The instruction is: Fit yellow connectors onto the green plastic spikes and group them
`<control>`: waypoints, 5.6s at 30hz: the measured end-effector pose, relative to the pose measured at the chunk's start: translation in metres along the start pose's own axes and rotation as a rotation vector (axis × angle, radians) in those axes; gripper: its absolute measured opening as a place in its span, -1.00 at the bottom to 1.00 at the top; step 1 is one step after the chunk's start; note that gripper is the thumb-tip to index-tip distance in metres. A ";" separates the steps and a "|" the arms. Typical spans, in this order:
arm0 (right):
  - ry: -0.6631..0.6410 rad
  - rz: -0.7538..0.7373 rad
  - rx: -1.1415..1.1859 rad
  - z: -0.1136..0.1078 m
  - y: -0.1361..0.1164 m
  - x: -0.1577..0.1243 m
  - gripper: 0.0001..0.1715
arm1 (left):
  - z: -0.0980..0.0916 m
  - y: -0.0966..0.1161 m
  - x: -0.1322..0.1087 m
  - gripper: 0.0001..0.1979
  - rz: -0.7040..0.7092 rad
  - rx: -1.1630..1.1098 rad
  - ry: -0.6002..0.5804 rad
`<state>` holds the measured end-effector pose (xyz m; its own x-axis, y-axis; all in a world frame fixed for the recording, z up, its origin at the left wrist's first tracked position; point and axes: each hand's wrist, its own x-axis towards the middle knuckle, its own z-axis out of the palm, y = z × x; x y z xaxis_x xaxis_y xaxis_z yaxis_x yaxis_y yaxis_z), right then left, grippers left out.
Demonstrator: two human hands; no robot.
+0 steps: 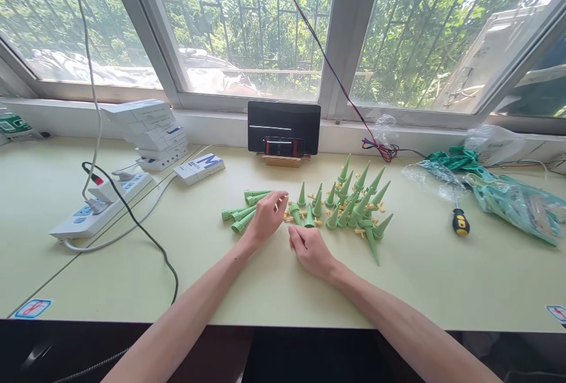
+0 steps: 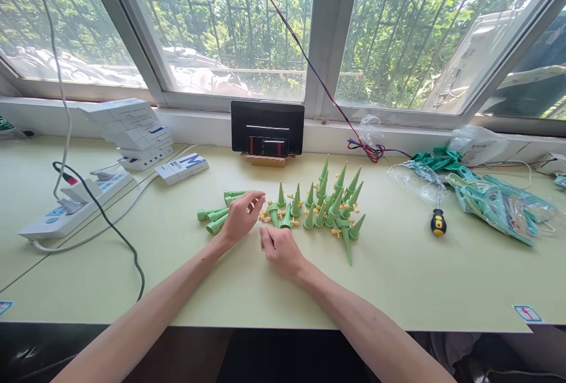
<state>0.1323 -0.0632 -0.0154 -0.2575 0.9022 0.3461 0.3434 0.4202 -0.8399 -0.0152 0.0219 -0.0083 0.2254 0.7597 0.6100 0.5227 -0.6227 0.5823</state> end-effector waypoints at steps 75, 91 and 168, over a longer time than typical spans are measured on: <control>-0.300 -0.549 -0.737 0.056 -0.034 0.048 -0.91 | -0.056 -0.037 0.024 -0.80 -0.067 0.228 0.150; -0.358 -0.581 -0.431 0.008 -0.017 0.011 -0.89 | -0.043 -0.029 0.017 -0.80 -0.006 0.206 0.061; 0.173 -0.169 -0.137 0.004 0.012 0.020 -0.61 | -0.029 -0.009 0.020 -0.58 -0.790 -0.750 0.173</control>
<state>0.1277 -0.0406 -0.0205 -0.1676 0.8162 0.5529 0.4310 0.5651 -0.7035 -0.0395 0.0377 0.0141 -0.1012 0.9939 -0.0448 -0.1760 0.0265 0.9840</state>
